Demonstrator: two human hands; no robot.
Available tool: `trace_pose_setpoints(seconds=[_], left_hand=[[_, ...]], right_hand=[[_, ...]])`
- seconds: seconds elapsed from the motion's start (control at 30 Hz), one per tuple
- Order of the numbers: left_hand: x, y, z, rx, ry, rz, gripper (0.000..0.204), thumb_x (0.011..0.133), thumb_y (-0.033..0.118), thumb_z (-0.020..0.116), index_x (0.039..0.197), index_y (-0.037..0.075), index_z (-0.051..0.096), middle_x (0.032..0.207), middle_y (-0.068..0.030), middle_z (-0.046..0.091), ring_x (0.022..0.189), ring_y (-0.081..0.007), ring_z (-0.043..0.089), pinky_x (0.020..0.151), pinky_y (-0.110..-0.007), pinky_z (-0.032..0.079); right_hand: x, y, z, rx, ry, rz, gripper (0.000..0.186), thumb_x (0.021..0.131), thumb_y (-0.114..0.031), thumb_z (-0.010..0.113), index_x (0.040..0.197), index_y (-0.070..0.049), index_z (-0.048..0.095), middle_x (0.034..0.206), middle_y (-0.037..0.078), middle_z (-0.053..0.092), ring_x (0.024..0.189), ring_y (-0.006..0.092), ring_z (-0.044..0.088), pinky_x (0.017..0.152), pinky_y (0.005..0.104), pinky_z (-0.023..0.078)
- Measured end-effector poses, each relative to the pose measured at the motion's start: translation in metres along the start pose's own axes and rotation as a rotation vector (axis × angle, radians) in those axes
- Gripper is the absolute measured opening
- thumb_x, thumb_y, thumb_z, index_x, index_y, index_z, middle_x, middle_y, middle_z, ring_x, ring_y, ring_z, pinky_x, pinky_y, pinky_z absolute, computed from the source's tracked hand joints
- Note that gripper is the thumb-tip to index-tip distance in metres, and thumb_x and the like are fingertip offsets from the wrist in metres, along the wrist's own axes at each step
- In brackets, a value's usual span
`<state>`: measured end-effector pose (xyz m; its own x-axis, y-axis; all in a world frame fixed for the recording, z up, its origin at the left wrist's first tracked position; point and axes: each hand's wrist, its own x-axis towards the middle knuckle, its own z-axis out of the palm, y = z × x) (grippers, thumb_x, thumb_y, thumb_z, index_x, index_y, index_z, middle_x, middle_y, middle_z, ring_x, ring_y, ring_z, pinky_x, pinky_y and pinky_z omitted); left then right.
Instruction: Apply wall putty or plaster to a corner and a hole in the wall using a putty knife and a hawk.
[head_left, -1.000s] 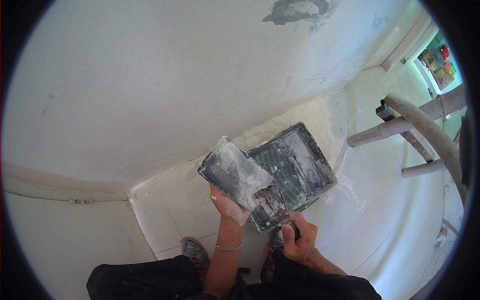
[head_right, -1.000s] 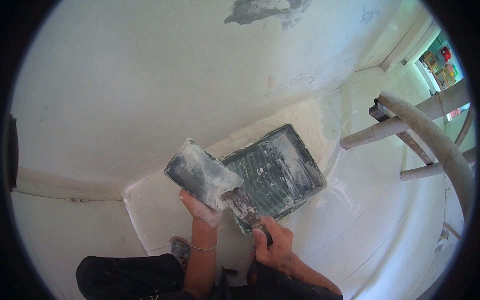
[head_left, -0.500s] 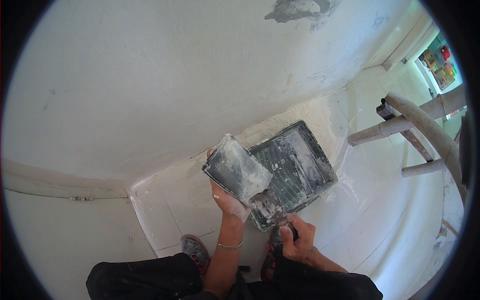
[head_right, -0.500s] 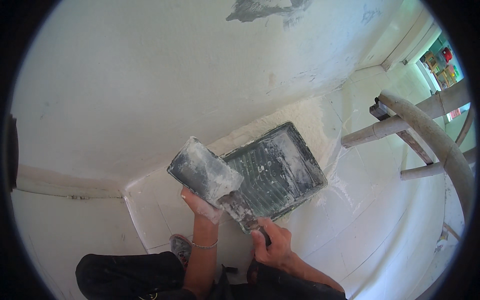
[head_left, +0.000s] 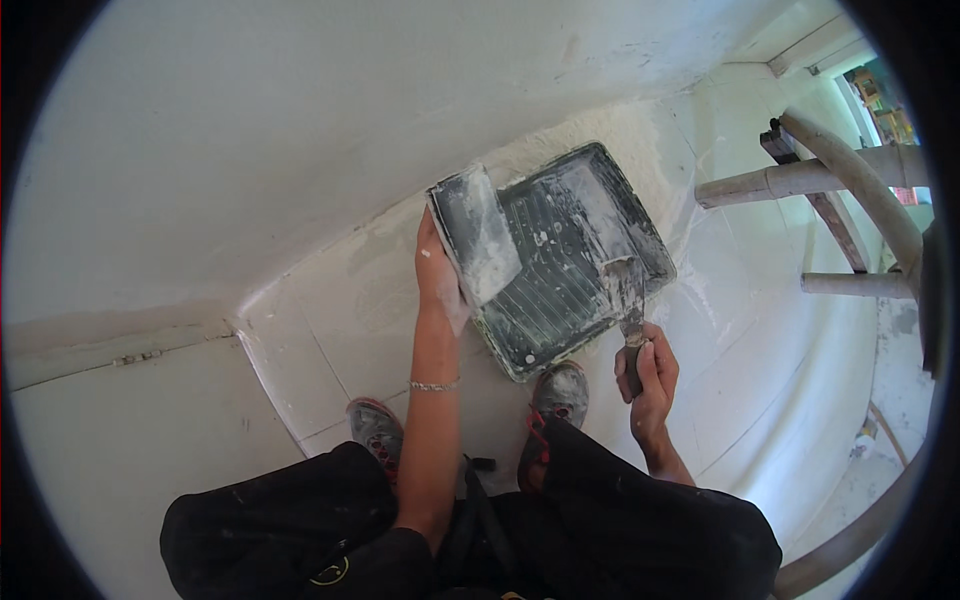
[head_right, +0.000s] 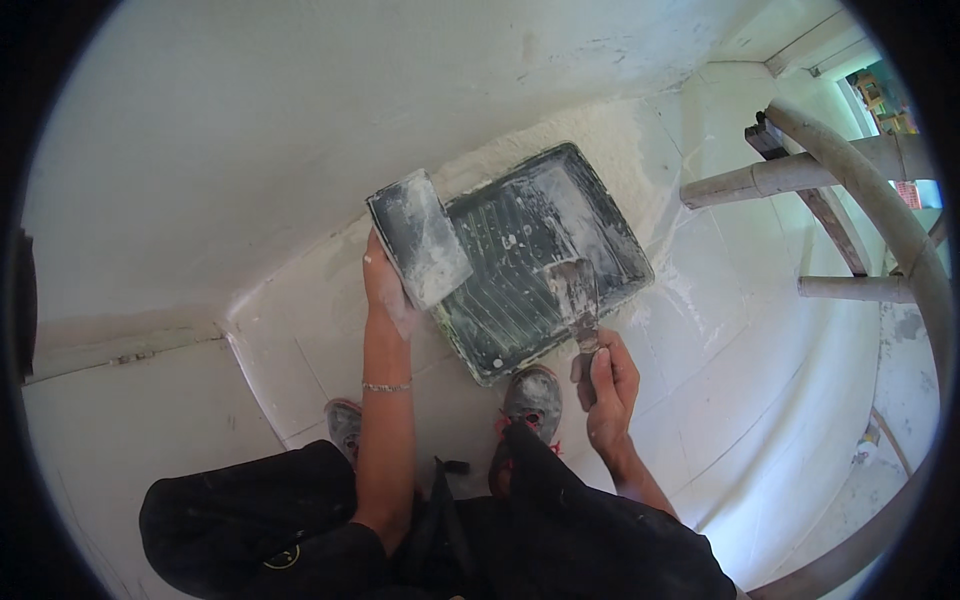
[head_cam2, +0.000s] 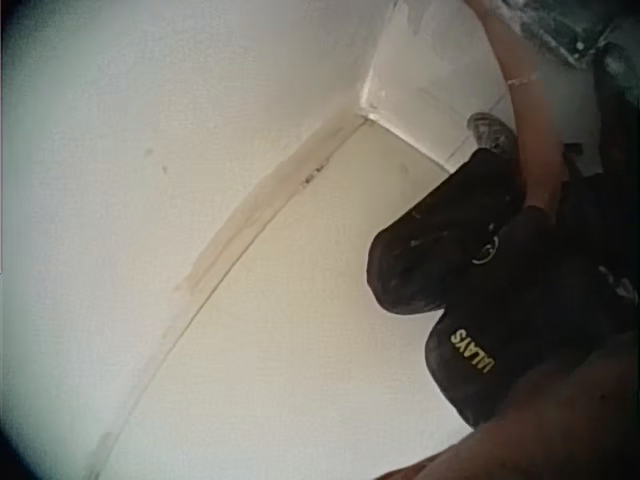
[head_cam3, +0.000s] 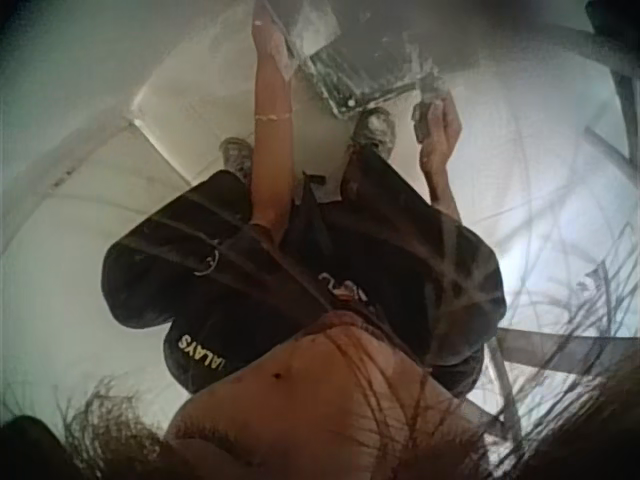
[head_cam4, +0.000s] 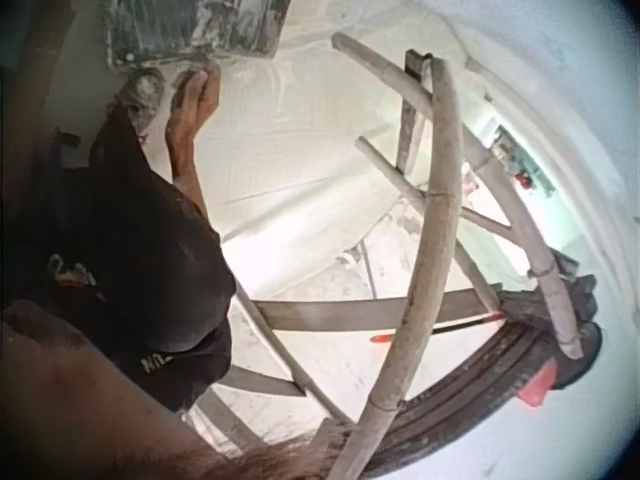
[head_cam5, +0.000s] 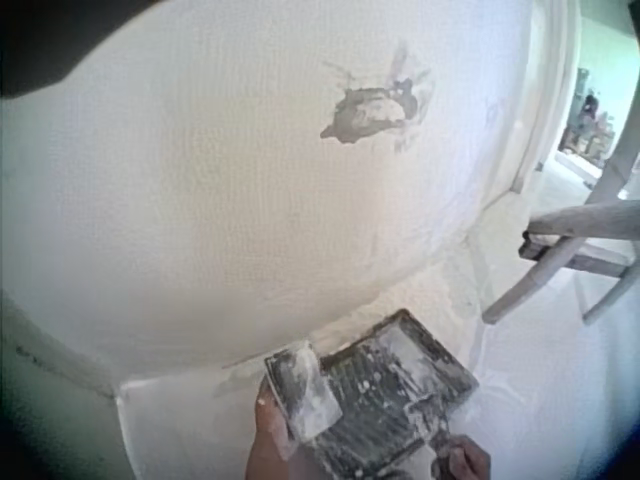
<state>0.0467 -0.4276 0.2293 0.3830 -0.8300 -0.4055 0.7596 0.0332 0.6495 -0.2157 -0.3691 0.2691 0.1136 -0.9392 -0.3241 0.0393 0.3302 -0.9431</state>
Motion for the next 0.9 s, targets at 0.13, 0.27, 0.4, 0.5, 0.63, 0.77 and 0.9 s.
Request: trace_pose_setpoints(seconds=[0.13,0.27,0.4,0.5,0.63,0.77,0.9], left_hand=[[0.013,-0.04,-0.025,-0.012,0.009,-0.207,0.037,0.101,0.026,0.038,0.13,0.006,0.05,0.113,-0.009,0.063,0.095,-0.0196,0.066,0.082,-0.034,0.056],[0.021,-0.088,-0.043,-0.095,-0.021,-0.294,0.043,0.101,0.034,0.034,0.12,0.002,0.057,0.109,-0.0117,0.065,0.094,-0.0232,0.066,0.083,-0.038,0.055],[0.025,-0.107,-0.045,-0.08,-0.018,-0.375,0.036,0.102,0.032,0.038,0.126,0.01,0.055,0.106,-0.0059,0.066,0.092,-0.0177,0.066,0.08,-0.033,0.055],[0.025,-0.106,-0.052,-0.123,-0.067,-0.407,0.035,0.102,0.03,0.038,0.123,0.011,0.057,0.107,-0.0054,0.066,0.091,-0.0168,0.066,0.08,-0.032,0.054],[0.031,-0.125,-0.048,0.044,-0.004,-0.214,0.033,0.102,0.027,0.039,0.123,0.01,0.058,0.105,-0.0041,0.066,0.09,-0.0153,0.065,0.079,-0.03,0.053],[0.03,-0.124,-0.038,0.053,-0.04,-0.188,0.033,0.102,0.028,0.04,0.124,0.01,0.057,0.105,-0.0039,0.066,0.089,-0.0147,0.065,0.079,-0.029,0.053],[0.029,-0.116,-0.043,-0.041,-0.012,-0.263,0.033,0.102,0.028,0.04,0.122,0.009,0.058,0.105,-0.0055,0.066,0.088,-0.0162,0.066,0.077,-0.03,0.054]], right_hand=[[-0.009,0.052,-0.037,-0.504,0.056,-0.093,0.027,0.097,-0.014,0.051,0.118,-0.002,0.061,0.067,0.001,0.052,0.058,0.0124,0.05,0.052,0.0269,0.04],[-0.029,0.059,-0.029,-0.981,-0.143,-0.281,0.043,0.083,-0.001,0.063,0.123,-0.017,0.063,0.078,0.01,0.055,0.063,0.0239,0.059,0.056,0.0342,0.048],[-0.026,0.069,-0.022,-1.215,-0.116,-0.306,0.052,0.078,0.001,0.064,0.123,-0.025,0.063,0.094,0.009,0.055,0.065,0.0241,0.06,0.055,0.0375,0.051],[-0.022,0.079,-0.018,-1.352,-0.196,-0.323,0.062,0.071,0.005,0.06,0.124,-0.026,0.061,0.098,0.009,0.054,0.072,0.0264,0.063,0.054,0.0398,0.051],[-0.037,0.067,-0.023,-1.406,-0.205,-0.291,0.061,0.072,0.006,0.06,0.124,-0.026,0.06,0.099,0.01,0.055,0.074,0.0272,0.064,0.054,0.0402,0.051],[-0.058,0.042,-0.051,-1.369,-0.276,-0.163,0.06,0.074,0.006,0.061,0.125,-0.026,0.06,0.094,0.01,0.057,0.073,0.0286,0.064,0.054,0.0406,0.051],[-0.067,0.035,-0.076,-1.126,-0.271,-0.297,0.045,0.084,-0.003,0.062,0.127,-0.017,0.059,0.082,0.008,0.059,0.059,0.02,0.059,0.049,0.0313,0.045]])
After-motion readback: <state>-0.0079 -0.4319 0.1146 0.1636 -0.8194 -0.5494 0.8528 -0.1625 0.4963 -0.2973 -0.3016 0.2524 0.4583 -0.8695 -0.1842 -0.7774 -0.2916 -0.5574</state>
